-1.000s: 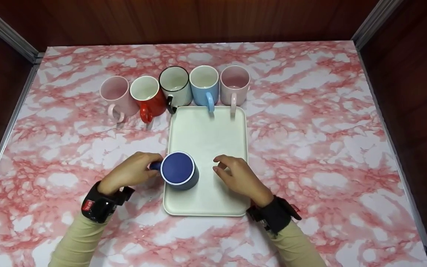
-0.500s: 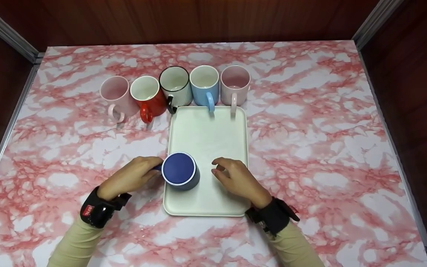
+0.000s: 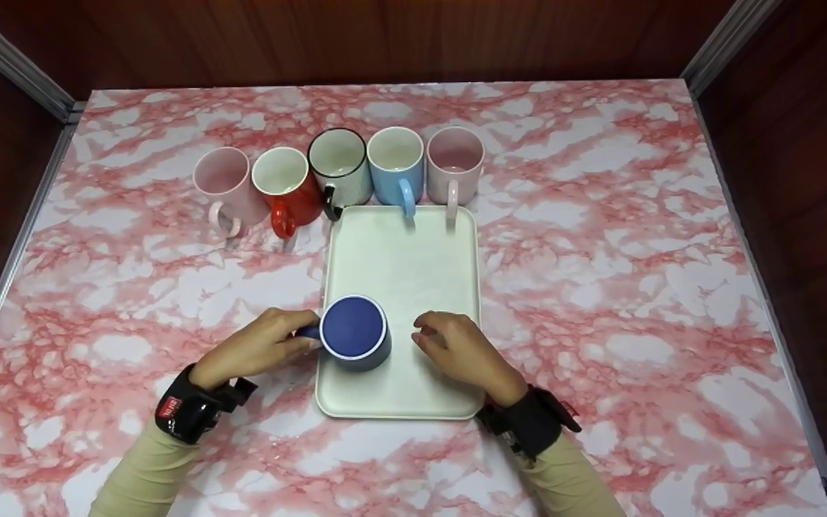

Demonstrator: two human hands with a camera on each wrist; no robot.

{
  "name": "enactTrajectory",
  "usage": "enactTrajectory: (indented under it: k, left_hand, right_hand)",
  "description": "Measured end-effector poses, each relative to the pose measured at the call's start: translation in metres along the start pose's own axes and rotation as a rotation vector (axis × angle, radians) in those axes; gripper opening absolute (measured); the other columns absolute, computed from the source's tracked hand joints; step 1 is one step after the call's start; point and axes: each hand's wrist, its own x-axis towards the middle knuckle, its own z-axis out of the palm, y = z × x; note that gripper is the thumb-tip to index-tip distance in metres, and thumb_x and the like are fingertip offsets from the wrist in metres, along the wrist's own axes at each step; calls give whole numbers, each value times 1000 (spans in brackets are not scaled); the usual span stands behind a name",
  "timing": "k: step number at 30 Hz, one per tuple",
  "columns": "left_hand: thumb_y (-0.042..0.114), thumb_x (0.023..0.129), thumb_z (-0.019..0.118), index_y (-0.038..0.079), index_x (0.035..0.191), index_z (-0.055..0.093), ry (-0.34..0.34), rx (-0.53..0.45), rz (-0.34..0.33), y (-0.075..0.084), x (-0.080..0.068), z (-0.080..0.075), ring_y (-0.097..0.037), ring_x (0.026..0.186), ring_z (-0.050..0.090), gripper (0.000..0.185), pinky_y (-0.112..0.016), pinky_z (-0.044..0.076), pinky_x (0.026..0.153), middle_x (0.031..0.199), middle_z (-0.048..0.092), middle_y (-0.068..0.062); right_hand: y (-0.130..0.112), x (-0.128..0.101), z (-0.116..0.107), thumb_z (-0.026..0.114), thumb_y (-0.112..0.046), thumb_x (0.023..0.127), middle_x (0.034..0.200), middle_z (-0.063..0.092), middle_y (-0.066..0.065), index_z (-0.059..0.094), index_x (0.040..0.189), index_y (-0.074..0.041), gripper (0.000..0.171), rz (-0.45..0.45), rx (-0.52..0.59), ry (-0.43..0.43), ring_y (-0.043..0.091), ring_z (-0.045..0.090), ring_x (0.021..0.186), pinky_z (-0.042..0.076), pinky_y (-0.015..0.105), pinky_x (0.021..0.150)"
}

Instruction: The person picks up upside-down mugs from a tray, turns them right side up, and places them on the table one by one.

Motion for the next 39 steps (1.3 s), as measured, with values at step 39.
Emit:
enactTrajectory:
  k: [39]
  left_hand:
    - [4,91,49,-3,83,50,414,-1053,-375,27,26,50,-8,57,43,11,-17,32,47,65,48,-1]
  right_hand:
    - [-34,-5,54,47,-14,96,94,61,31,57,103,17,33,310,704,-113,32,63,79,51,43,71]
